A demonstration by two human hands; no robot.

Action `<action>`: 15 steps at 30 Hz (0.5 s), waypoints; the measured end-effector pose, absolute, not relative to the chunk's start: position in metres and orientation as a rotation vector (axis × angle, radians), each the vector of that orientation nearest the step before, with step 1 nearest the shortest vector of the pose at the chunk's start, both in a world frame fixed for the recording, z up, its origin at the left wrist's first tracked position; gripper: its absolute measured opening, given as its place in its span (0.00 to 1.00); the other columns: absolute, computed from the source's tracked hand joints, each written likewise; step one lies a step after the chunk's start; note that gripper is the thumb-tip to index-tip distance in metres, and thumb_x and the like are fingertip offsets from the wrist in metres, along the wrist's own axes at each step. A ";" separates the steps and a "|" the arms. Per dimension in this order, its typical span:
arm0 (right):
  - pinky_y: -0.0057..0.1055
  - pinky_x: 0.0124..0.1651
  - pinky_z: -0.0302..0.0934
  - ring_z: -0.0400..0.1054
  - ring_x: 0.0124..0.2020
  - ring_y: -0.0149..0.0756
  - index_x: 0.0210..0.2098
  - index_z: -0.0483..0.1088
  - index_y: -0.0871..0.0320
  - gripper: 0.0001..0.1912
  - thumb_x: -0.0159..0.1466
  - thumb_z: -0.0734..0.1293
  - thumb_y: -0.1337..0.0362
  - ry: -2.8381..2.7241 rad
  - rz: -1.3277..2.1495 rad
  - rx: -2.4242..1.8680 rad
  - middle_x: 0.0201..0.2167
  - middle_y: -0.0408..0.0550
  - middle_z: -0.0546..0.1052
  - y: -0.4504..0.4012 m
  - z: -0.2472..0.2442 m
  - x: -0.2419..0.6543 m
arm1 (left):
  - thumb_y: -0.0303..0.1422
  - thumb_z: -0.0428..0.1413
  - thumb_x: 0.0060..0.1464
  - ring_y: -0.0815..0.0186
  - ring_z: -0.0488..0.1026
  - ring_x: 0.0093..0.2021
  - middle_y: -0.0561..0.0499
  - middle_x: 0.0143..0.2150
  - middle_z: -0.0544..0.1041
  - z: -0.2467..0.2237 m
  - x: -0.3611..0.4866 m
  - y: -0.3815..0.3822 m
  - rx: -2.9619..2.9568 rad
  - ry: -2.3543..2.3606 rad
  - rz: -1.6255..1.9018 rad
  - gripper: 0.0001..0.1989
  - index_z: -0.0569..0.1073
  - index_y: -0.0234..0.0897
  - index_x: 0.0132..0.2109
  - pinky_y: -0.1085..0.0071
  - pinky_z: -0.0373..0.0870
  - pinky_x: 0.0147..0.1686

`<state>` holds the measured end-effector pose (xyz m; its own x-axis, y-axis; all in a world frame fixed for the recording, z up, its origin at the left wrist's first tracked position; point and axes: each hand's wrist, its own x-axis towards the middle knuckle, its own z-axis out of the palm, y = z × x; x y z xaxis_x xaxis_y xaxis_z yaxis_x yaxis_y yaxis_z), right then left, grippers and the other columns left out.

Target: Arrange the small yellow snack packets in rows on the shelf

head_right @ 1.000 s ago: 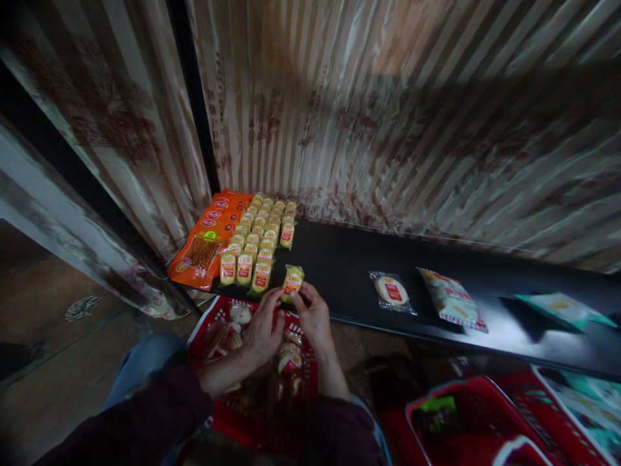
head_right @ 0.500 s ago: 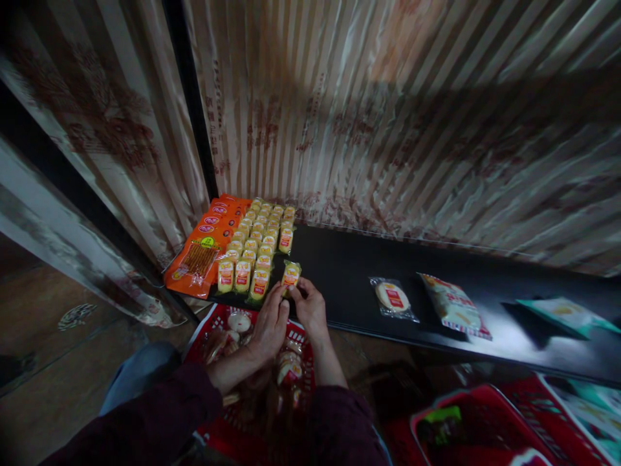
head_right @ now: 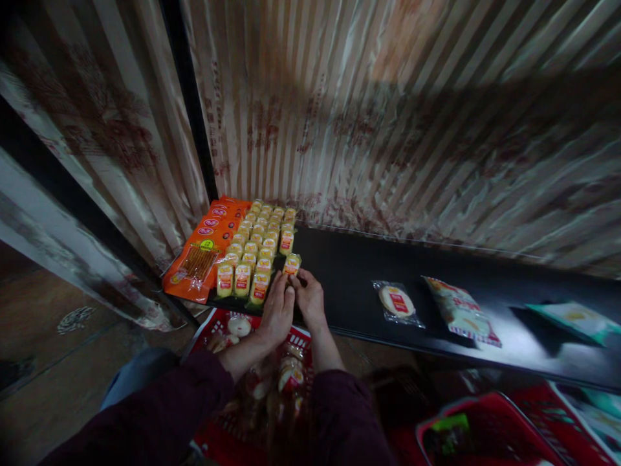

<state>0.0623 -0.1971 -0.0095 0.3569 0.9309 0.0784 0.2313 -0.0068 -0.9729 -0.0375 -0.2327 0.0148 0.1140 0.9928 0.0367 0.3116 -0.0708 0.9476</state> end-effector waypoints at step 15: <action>0.35 0.43 0.68 0.74 0.38 0.41 0.39 0.75 0.57 0.19 0.54 0.66 0.51 -1.180 0.704 -1.558 0.37 0.49 0.81 -0.154 -0.011 0.069 | 0.33 0.40 0.61 0.62 0.49 0.69 0.36 0.68 0.54 0.025 -0.023 -0.202 1.560 1.414 1.009 0.27 0.59 0.23 0.64 0.65 0.45 0.68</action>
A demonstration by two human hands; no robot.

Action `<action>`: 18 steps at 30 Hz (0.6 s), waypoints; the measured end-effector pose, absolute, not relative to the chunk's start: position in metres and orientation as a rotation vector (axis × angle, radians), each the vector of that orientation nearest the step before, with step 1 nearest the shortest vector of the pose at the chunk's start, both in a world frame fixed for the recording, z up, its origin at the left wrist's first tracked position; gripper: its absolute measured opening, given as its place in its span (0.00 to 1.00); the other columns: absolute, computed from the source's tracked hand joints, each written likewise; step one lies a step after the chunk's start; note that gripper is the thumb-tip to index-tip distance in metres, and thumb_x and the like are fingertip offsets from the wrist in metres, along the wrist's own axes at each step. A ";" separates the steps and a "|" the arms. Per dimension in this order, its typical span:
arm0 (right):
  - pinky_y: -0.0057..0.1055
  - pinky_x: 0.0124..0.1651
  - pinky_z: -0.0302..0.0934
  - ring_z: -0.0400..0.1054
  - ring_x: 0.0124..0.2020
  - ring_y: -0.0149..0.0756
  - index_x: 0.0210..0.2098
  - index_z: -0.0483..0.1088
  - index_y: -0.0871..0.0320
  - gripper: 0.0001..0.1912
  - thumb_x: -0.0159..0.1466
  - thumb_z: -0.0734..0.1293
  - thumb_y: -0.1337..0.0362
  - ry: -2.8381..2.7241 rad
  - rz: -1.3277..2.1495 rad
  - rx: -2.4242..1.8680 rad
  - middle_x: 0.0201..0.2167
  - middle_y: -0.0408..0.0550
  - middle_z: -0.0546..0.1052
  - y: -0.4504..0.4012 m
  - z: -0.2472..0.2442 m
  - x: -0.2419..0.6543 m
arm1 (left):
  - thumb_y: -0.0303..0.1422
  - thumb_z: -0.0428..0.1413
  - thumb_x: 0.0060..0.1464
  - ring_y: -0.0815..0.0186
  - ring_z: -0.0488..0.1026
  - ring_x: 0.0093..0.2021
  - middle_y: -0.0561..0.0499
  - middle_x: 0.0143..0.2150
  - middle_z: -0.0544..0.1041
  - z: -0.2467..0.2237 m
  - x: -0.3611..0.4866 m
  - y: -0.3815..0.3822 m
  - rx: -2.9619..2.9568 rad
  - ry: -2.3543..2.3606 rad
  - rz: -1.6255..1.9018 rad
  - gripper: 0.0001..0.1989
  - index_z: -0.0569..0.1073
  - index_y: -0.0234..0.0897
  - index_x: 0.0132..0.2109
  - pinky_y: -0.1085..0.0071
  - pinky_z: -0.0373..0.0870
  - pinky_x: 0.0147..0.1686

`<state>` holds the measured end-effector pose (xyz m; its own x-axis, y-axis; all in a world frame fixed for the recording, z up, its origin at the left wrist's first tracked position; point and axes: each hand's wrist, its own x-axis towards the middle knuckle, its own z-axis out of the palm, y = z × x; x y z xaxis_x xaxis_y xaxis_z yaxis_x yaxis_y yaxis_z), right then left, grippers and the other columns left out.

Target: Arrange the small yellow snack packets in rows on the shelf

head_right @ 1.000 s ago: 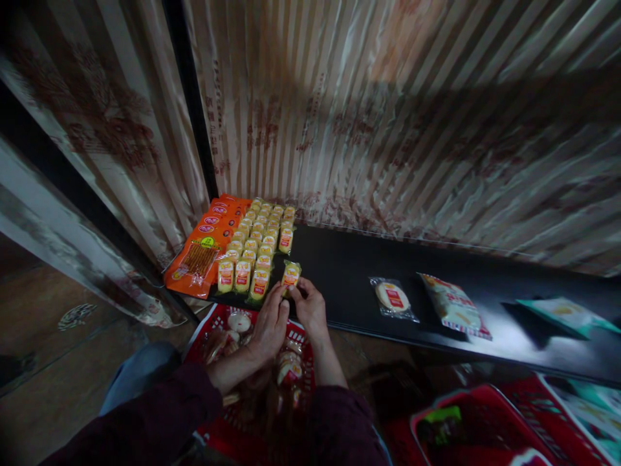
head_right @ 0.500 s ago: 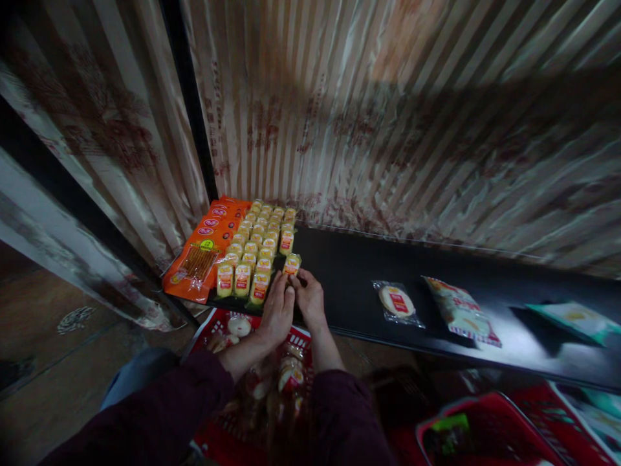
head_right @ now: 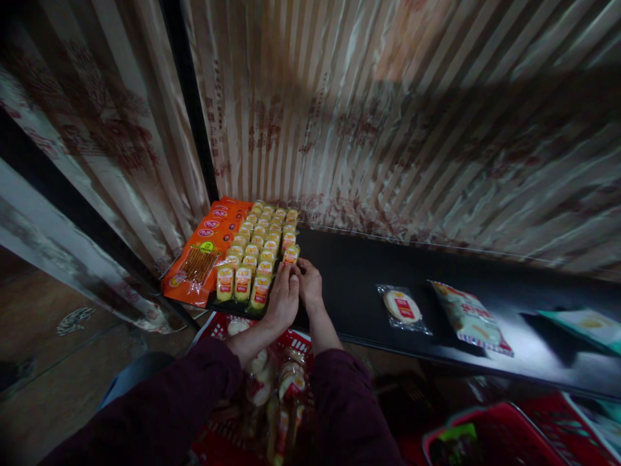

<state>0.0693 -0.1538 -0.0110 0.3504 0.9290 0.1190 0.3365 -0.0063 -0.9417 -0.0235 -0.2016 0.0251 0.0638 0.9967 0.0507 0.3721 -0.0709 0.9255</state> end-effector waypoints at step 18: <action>0.37 0.46 0.67 0.73 0.38 0.40 0.40 0.76 0.57 0.16 0.54 0.65 0.58 -1.280 0.549 -1.679 0.39 0.49 0.78 -0.124 -0.021 0.078 | 0.32 0.39 0.62 0.60 0.48 0.69 0.36 0.69 0.53 0.022 -0.016 -0.185 1.556 1.424 0.977 0.27 0.58 0.21 0.64 0.64 0.44 0.68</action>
